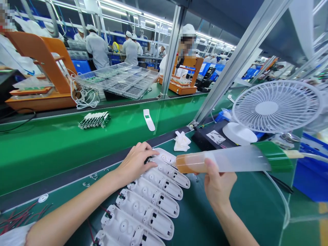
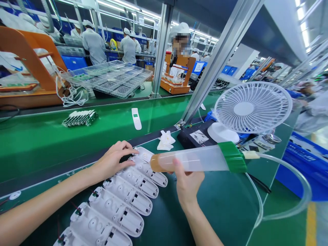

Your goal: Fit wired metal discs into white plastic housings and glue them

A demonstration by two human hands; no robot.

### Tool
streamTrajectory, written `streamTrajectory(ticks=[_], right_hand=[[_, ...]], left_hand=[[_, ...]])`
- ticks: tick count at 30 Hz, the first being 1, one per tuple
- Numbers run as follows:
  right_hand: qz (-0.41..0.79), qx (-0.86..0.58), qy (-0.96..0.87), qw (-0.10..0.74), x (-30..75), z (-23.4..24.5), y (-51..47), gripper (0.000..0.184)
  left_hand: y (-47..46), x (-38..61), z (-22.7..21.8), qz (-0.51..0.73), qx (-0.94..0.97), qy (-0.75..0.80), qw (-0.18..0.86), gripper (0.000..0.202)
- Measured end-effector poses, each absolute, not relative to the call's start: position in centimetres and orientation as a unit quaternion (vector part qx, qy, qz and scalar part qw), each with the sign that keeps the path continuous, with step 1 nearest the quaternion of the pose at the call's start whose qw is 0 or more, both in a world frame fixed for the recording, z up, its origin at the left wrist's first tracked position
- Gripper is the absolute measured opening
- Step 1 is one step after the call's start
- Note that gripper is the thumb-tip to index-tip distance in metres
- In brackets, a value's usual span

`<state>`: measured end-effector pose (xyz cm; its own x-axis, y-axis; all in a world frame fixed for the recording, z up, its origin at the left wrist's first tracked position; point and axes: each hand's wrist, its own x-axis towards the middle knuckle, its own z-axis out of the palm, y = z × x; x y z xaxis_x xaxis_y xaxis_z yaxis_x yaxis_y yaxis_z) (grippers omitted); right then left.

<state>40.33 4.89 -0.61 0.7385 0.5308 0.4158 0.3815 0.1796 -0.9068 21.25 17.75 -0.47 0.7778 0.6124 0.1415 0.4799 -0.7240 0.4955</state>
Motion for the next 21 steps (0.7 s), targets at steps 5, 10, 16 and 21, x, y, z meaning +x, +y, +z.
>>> streamTrajectory(ticks=[5, 10, 16, 21], right_hand=[[0.053, -0.650, -0.377, 0.658, 39.2, -0.4, 4.9, 0.028], [0.058, -0.663, -0.399, 0.631, 38.9, -0.1, 5.2, 0.029], [0.064, -0.666, -0.417, 0.615, 38.8, -0.2, 5.5, 0.031], [0.067, -0.667, -0.422, 0.610, 38.7, -0.5, 5.5, 0.029]], left_hand=[[17.5, 20.9, -1.2, 0.141, 0.927, 0.284, 0.198, 0.028], [17.4, 20.9, -1.4, 0.146, 0.929, 0.281, 0.192, 0.027], [17.2, 20.8, -1.1, 0.140, 0.931, 0.278, 0.192, 0.027], [17.0, 20.9, -0.8, 0.124, 0.934, 0.278, 0.189, 0.027]])
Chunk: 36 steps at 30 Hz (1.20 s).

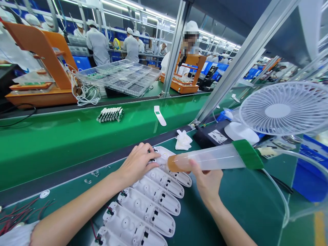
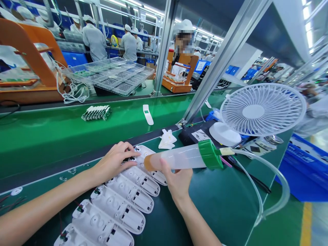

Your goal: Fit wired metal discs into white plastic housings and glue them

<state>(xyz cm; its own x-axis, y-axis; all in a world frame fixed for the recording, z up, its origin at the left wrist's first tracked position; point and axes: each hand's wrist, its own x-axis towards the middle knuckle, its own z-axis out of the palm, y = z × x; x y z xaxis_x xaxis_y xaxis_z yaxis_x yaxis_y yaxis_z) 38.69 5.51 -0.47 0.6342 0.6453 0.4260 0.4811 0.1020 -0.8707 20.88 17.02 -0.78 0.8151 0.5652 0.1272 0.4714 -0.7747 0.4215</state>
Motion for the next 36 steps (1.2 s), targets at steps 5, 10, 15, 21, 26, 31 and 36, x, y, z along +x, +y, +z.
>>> streamTrajectory(ticks=[5, 10, 15, 21, 26, 31, 36], right_hand=[[0.072, -0.670, -0.425, 0.605, 38.71, -0.26, 5.33, 0.028], [0.060, -0.678, -0.425, 0.596, 39.06, -0.05, 5.16, 0.030], [0.049, -0.686, -0.424, 0.589, 39.33, -0.11, 5.12, 0.032], [0.029, -0.686, -0.424, 0.591, 39.25, -0.40, 5.40, 0.033], [0.009, -0.682, -0.426, 0.594, 39.06, -0.41, 5.66, 0.033], [0.006, -0.678, -0.427, 0.598, 39.19, -0.59, 5.61, 0.033], [0.031, -0.679, -0.428, 0.596, 39.49, -0.75, 5.22, 0.032]], left_hand=[[16.85, 20.97, -0.54, 0.126, 0.932, 0.283, 0.189, 0.027], [16.68, 21.04, -0.37, 0.126, 0.931, 0.288, 0.184, 0.027], [16.80, 21.00, -0.44, 0.120, 0.934, 0.285, 0.181, 0.027], [16.87, 20.96, -0.65, 0.118, 0.937, 0.277, 0.177, 0.026], [16.84, 21.00, -0.59, 0.115, 0.936, 0.280, 0.178, 0.027], [16.80, 21.00, -0.68, 0.116, 0.935, 0.281, 0.181, 0.027], [16.78, 20.97, -0.69, 0.115, 0.935, 0.280, 0.185, 0.027]])
